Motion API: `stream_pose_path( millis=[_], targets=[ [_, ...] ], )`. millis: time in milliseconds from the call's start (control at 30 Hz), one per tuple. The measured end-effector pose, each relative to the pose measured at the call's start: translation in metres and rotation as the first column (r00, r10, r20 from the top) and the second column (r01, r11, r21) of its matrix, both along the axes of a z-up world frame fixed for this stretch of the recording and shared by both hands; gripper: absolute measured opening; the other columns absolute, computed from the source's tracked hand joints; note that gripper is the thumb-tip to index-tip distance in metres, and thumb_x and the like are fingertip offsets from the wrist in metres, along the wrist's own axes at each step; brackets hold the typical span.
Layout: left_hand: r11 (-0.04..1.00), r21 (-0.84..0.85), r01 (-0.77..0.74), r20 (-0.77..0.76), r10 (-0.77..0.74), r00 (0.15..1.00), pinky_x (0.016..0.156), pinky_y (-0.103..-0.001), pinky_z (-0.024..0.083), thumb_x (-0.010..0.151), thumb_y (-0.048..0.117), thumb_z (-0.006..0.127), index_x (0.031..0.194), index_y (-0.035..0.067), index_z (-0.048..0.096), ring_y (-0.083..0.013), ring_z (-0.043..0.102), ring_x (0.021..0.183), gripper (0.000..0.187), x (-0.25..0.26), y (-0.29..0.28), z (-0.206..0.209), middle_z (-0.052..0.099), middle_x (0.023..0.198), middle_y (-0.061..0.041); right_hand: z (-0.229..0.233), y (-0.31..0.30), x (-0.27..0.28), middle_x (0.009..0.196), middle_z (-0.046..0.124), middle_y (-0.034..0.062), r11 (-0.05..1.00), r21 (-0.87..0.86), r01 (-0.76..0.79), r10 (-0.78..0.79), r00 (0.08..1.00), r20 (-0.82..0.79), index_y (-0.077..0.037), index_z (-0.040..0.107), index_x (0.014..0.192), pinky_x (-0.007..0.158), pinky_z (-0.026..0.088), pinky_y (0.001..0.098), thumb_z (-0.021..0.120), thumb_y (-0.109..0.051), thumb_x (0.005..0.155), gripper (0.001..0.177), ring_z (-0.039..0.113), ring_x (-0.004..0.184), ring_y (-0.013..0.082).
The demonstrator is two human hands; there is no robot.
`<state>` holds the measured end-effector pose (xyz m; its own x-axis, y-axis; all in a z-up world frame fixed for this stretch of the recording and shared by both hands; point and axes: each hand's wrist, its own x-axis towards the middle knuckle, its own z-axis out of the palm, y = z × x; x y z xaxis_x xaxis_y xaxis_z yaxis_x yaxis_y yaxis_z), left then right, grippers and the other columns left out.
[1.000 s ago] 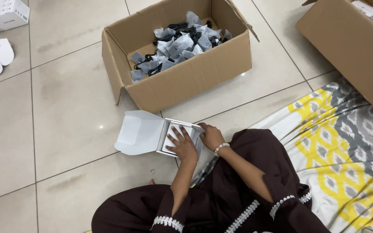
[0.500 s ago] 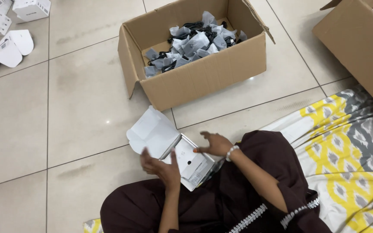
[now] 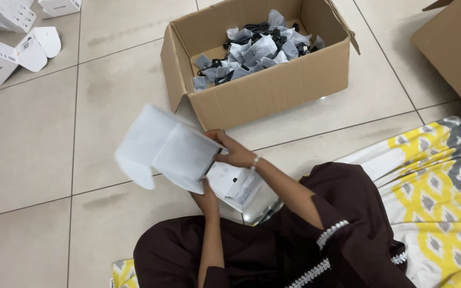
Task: The person packs electronic components, including cables and cases, into retail product boxes.
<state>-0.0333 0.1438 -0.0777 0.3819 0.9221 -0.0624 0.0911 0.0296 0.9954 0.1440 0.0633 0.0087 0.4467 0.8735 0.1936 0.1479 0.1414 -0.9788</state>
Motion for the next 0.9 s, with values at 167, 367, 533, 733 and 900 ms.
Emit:
stream_pose_path(
  millis=[167,367,533,733,900],
  targets=[
    [0.873,-0.047,0.486,-0.086,-0.488,0.868,0.106,-0.040,0.042,0.092,0.031,0.069,0.147,-0.005,0.037,-0.0340,0.056,0.128,0.073,0.019,-0.029,0.041,0.056,0.141,-0.025,-0.028,-0.104,0.018,0.147,0.053,0.0165,0.947,-0.197,0.253,-0.265,0.964,-0.035,-0.004,0.039,0.151,0.113,0.036,0.0352,0.068,-0.020,0.094,0.066,0.048,0.138,0.0266],
    [0.846,-0.173,0.505,-0.287,-0.534,0.795,0.100,-0.038,0.046,0.104,0.032,0.052,0.137,-0.005,0.055,-0.0302,0.064,0.112,0.049,0.026,-0.057,-0.041,0.068,0.123,-0.025,-0.082,-0.148,-0.031,0.123,0.070,0.0257,0.704,-0.543,0.458,-0.391,0.888,0.243,0.001,0.058,0.130,0.096,0.054,0.0430,0.056,-0.017,0.101,0.034,0.068,0.111,0.0386],
    [0.792,0.053,0.608,-0.343,-0.557,0.756,0.086,-0.041,0.050,0.100,0.022,0.055,0.121,-0.004,0.063,-0.0278,0.065,0.099,0.035,0.005,-0.046,-0.070,0.071,0.110,-0.022,-0.076,-0.160,-0.041,0.124,0.066,0.0303,0.815,-0.145,0.561,-0.382,0.709,0.593,0.002,0.059,0.128,0.093,0.056,0.0450,0.063,-0.005,0.086,0.043,0.065,0.110,0.0465],
    [0.780,0.012,0.626,-0.295,-0.595,0.747,0.086,-0.038,0.053,0.101,0.026,0.058,0.118,-0.005,0.064,-0.0244,0.068,0.098,0.035,0.007,-0.042,-0.058,0.072,0.110,-0.021,-0.020,-0.156,-0.039,0.124,0.064,0.0306,0.767,-0.457,0.449,-0.218,0.854,0.473,-0.006,0.012,0.164,0.088,0.057,0.0432,0.063,-0.008,0.082,0.097,0.067,0.105,0.0438],
    [0.803,0.030,0.595,-0.103,-0.590,0.801,0.105,-0.039,0.041,0.105,0.027,0.051,0.146,0.004,0.033,-0.0262,0.048,0.128,0.050,-0.004,-0.037,-0.055,0.041,0.145,-0.016,-0.010,-0.150,-0.046,0.139,0.062,0.0236,0.563,-0.741,0.366,-0.237,0.931,0.279,-0.021,-0.003,0.170,0.096,0.058,0.0401,0.060,-0.022,0.092,0.100,0.067,0.121,0.0351]
  ],
)
